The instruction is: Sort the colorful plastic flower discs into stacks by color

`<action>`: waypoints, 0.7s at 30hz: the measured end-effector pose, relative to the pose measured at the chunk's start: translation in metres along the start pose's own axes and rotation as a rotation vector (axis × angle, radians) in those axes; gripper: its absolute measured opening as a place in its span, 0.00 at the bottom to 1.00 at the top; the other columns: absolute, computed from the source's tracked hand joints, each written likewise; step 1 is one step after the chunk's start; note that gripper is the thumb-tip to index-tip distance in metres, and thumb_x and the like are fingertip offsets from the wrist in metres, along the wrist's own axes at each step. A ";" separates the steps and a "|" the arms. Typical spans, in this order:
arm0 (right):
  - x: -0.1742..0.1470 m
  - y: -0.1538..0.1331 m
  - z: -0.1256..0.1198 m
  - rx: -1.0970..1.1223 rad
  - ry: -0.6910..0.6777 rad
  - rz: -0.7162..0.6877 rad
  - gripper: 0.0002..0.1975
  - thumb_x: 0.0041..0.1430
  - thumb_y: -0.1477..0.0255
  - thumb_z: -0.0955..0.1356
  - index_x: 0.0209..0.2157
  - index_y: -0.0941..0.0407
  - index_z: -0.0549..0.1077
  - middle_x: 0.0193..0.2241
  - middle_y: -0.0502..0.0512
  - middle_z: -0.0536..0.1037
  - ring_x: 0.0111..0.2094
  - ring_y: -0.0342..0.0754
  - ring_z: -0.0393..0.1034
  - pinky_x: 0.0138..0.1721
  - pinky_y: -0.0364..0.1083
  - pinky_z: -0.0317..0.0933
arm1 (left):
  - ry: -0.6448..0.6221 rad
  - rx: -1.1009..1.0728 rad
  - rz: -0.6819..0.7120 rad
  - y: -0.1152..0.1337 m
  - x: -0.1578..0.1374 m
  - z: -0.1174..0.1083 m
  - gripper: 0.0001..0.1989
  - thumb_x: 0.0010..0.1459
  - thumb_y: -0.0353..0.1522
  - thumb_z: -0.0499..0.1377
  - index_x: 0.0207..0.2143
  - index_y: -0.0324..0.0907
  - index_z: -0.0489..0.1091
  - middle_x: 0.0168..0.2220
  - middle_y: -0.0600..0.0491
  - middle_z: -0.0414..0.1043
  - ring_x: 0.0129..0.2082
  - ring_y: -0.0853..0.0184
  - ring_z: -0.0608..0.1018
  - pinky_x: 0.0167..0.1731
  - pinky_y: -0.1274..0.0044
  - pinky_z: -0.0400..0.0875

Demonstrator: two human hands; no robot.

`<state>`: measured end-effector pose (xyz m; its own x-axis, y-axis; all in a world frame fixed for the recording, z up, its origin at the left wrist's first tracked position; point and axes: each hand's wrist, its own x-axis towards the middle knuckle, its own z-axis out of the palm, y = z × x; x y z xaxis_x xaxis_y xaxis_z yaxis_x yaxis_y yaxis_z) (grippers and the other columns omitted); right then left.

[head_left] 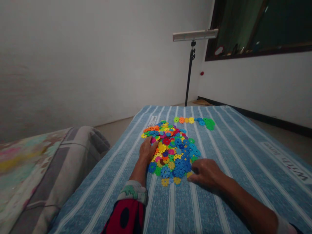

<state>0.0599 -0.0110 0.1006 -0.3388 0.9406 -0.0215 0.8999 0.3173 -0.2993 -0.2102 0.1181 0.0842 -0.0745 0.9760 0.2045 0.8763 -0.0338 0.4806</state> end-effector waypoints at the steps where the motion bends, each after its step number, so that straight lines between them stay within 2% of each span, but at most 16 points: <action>1: -0.001 -0.003 0.000 -0.018 -0.033 0.005 0.12 0.54 0.60 0.71 0.28 0.55 0.78 0.31 0.57 0.80 0.31 0.49 0.70 0.30 0.44 0.48 | 0.000 -0.005 -0.002 0.001 0.000 -0.001 0.26 0.63 0.40 0.53 0.60 0.37 0.65 0.62 0.42 0.68 0.60 0.59 0.71 0.57 0.73 0.62; 4: 0.002 -0.010 0.003 -0.008 -0.072 0.024 0.11 0.55 0.61 0.70 0.30 0.55 0.78 0.34 0.58 0.81 0.34 0.50 0.71 0.30 0.45 0.47 | 0.006 -0.015 0.001 0.003 0.000 -0.003 0.25 0.63 0.40 0.53 0.59 0.39 0.67 0.61 0.45 0.70 0.59 0.60 0.72 0.57 0.74 0.63; 7: 0.007 -0.011 0.006 0.084 -0.068 0.077 0.09 0.51 0.64 0.72 0.29 0.55 0.77 0.31 0.55 0.80 0.32 0.48 0.70 0.29 0.44 0.45 | -0.010 0.002 -0.006 0.004 0.003 -0.003 0.24 0.63 0.40 0.52 0.58 0.40 0.67 0.60 0.45 0.70 0.58 0.60 0.73 0.57 0.73 0.63; 10: 0.011 -0.005 0.007 0.291 -0.078 0.097 0.05 0.45 0.70 0.73 0.24 0.56 0.74 0.25 0.49 0.76 0.28 0.44 0.65 0.27 0.43 0.46 | -0.014 0.018 -0.022 0.003 0.009 -0.003 0.24 0.63 0.40 0.52 0.58 0.40 0.68 0.60 0.44 0.70 0.58 0.59 0.73 0.56 0.71 0.64; 12: 0.015 0.004 0.005 0.489 -0.141 0.079 0.05 0.43 0.74 0.72 0.21 0.57 0.72 0.21 0.46 0.72 0.25 0.41 0.62 0.26 0.41 0.47 | 0.000 0.013 -0.035 0.002 0.012 -0.002 0.23 0.63 0.41 0.52 0.57 0.42 0.69 0.60 0.46 0.71 0.58 0.59 0.73 0.56 0.71 0.65; 15: 0.027 0.025 -0.009 0.721 -0.217 0.003 0.04 0.42 0.74 0.71 0.20 0.57 0.72 0.18 0.45 0.70 0.22 0.40 0.60 0.24 0.40 0.49 | 0.020 0.007 -0.053 -0.001 0.015 -0.001 0.22 0.63 0.41 0.52 0.55 0.43 0.71 0.59 0.47 0.72 0.57 0.60 0.74 0.55 0.72 0.66; 17: 0.044 0.043 -0.024 0.767 -0.163 -0.042 0.04 0.43 0.72 0.70 0.20 0.57 0.73 0.18 0.46 0.71 0.21 0.40 0.61 0.24 0.40 0.51 | 0.040 0.005 -0.048 -0.002 0.016 0.000 0.22 0.63 0.42 0.52 0.53 0.43 0.73 0.57 0.47 0.74 0.55 0.59 0.75 0.53 0.72 0.67; 21: 0.107 0.083 -0.055 0.662 0.115 0.022 0.05 0.45 0.73 0.67 0.20 0.57 0.75 0.17 0.48 0.73 0.20 0.41 0.63 0.24 0.40 0.55 | 0.083 -0.002 -0.040 -0.005 0.017 0.003 0.20 0.62 0.41 0.53 0.51 0.44 0.74 0.55 0.48 0.76 0.54 0.58 0.76 0.52 0.71 0.68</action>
<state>0.1131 0.1228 0.1259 -0.2579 0.9645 0.0566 0.5357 0.1915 -0.8224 -0.2148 0.1356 0.0829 -0.1486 0.9555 0.2548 0.8710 0.0044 0.4913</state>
